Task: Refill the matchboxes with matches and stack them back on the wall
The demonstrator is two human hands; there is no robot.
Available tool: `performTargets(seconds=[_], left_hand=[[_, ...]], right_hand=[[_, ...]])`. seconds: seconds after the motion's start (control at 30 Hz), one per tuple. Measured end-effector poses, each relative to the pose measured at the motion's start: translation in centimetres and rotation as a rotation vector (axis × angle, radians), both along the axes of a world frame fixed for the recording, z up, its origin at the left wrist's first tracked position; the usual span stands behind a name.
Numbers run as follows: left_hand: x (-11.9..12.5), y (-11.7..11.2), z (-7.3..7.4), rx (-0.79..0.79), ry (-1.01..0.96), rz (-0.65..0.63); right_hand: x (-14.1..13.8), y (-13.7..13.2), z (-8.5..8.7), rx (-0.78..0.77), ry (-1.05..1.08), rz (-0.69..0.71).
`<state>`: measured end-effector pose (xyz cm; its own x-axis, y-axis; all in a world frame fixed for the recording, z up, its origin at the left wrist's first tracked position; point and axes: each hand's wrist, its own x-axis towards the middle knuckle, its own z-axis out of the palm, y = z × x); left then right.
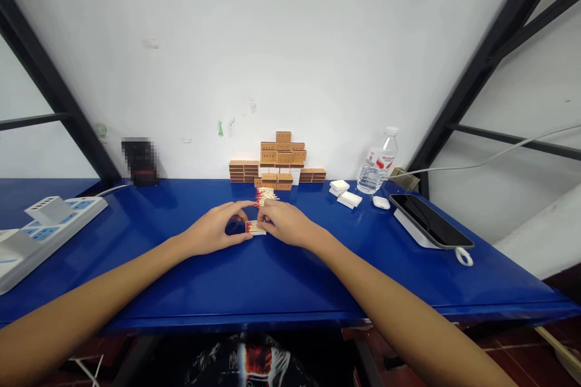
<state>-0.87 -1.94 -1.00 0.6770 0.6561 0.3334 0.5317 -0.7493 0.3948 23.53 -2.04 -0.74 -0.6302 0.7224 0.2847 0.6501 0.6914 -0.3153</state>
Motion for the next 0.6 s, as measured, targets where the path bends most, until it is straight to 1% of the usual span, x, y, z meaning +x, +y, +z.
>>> performTargets(seconds=[0.27, 0.4, 0.6], left_hand=[[0.09, -0.18, 0.04, -0.008, 0.019, -0.024], [0.1, -0.23, 0.05, -0.005, 0.003, -0.044], [0.06, -0.19, 0.02, 0.0, 0.007, -0.038]], right_hand=[[0.24, -0.09, 0.05, -0.033, 0.029, 0.071], [0.47, -0.02, 0.24, -0.042, 0.004, 0.062], [0.55, 0.09, 0.24, -0.049, -0.016, 0.047]])
